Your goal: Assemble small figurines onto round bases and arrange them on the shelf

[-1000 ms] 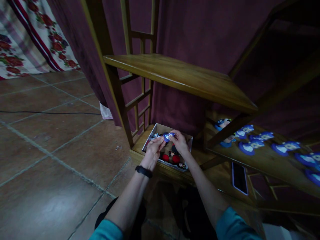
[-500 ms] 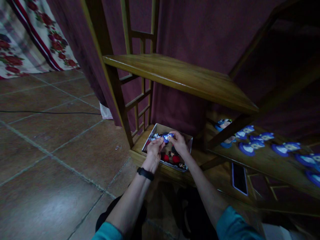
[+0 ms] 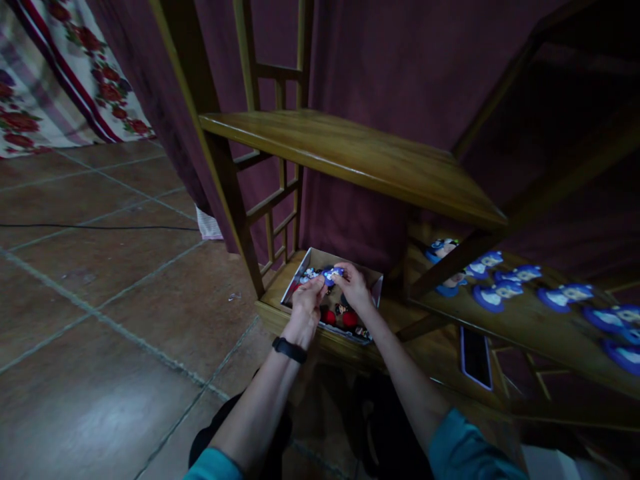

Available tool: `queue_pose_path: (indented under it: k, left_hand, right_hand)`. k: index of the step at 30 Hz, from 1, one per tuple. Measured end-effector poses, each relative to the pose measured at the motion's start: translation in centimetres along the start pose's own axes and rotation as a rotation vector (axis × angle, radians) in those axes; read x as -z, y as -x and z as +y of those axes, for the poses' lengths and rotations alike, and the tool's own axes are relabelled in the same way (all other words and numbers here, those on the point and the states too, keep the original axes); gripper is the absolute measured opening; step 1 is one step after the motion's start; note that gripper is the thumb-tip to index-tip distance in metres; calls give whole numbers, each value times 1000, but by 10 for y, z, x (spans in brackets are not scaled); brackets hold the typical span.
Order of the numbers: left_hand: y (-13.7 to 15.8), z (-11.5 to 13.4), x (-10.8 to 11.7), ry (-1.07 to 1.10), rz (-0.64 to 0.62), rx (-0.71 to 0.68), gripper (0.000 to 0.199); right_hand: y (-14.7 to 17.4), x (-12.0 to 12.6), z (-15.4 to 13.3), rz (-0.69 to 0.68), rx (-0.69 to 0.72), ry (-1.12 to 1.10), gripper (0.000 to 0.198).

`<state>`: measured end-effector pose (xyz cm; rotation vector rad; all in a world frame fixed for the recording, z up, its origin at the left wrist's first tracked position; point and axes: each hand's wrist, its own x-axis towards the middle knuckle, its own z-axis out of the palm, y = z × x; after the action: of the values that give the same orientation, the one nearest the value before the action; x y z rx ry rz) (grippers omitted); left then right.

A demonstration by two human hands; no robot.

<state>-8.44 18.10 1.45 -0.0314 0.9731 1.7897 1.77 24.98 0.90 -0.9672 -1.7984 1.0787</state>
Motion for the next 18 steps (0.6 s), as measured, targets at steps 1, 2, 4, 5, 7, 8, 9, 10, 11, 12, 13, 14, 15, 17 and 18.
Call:
queue_pose_path:
  k: [1,2,4,5,7,8,9,10,11,12,13,14,15,17,18]
  left_hand:
    - [0,0,0,0,-7,10,6]
    - [-1,1,1,-1,-14,24,7]
    - [-3,3,2,-11,-31,60,8]
    - [-4,4,3,-21,-43,75,8]
    - [-7,6,4,-50,-72,90,8]
    - [-8,7,4,-66,-92,90,8]
    - [-10,7,4,-80,-113,84,8]
    - [-11,8,4,-90,-131,75,10]
    - [-12,8,3,-96,-146,66,12]
    - [-12,7,3,-98,-155,58,15]
    - [-13,7,3,-97,-159,46,17]
    - [-13,6,3,-94,-159,29,20]
    - [-13,5,3,-89,-156,4,22]
    - [-13,5,2,-86,-167,-66,26]
    - [-13,5,2,-93,-183,-107,28]
  right_hand:
    - [0,0,1,-6,3,3,27]
    - [-1,1,2,-13,7,10,27]
    - [-2,2,4,-23,14,27,25]
    - [-2,2,5,-25,19,34,25]
    - [-4,2,7,-33,29,39,25]
    - [-5,3,7,-36,34,32,25]
    - [-5,3,7,-38,39,17,25]
    - [-6,3,6,-40,43,-6,26]
    - [-5,3,5,-46,45,-33,27]
    - [-5,4,4,-56,48,-60,29]
    - [-4,4,2,-69,50,-81,32]
    - [-4,5,1,-83,53,-94,35]
    - [-3,5,-1,-94,57,-99,37]
    - [-1,6,-2,-93,67,-92,39]
    - [0,5,-2,-87,71,-88,38]
